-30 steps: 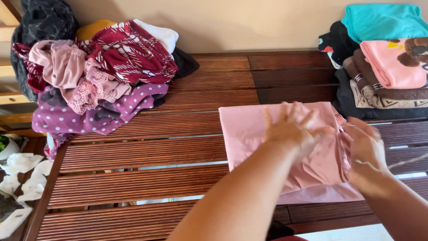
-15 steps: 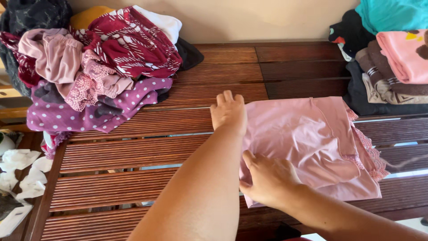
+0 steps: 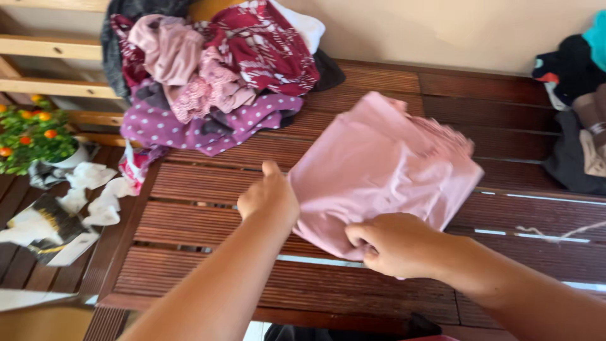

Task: The person folds a pink tank top, pink shorts, and red plaid pajama pants by hand on a wooden slatted surface and stacks them on top of other folded garments.

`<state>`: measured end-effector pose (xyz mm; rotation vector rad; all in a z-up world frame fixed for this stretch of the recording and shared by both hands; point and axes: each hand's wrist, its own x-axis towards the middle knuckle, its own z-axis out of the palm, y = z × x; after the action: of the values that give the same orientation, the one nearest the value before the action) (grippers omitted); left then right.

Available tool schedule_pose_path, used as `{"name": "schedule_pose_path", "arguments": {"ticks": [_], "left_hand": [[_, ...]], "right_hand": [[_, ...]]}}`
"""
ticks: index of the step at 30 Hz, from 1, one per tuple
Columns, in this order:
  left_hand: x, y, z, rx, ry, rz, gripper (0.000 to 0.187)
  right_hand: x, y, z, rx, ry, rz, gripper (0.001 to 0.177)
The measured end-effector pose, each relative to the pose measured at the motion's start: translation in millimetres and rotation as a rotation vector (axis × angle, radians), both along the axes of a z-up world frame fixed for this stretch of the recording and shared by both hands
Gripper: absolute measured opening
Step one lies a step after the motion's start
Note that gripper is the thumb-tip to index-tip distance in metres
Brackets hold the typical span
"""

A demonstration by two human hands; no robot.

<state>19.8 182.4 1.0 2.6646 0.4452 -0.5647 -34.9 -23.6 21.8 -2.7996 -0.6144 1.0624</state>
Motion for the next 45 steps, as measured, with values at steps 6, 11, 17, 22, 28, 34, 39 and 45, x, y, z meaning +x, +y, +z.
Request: {"name": "schedule_pose_path", "arguments": {"ticks": [6,11,17,22,28,34,39,45], "left_hand": [[-59,-20,12,0.061,0.402,-0.196,0.073],[1,-30,9,0.077,0.201,-0.332,0.042],[103,-43,-11,-0.039,-0.228,-0.194,0.037],[147,-62,-49,0.002,-0.441,-0.336,0.058],[185,-83,-39,0.059,-0.089,-0.393,0.037],[217,-91,-29,-0.2,-0.605,-0.053,0.029],[151,-88,-19,-0.28,-0.627,0.159,0.032],[18,-65,-17,-0.249,-0.082,0.111,0.035]], "right_hand": [[3,-58,-1,0.083,0.25,-0.012,0.01],[26,-107,5,-0.027,0.552,-0.173,0.018],[100,-165,-42,0.169,-0.363,-0.656,0.037],[143,-185,-88,0.321,-0.629,-0.786,0.065],[167,-188,-91,0.564,-0.466,-0.957,0.028],[196,-213,-56,1.055,-0.57,-1.031,0.038],[156,-229,-60,0.938,-0.442,-1.031,0.035],[67,-203,-79,0.558,-0.266,-1.04,0.034]]}}
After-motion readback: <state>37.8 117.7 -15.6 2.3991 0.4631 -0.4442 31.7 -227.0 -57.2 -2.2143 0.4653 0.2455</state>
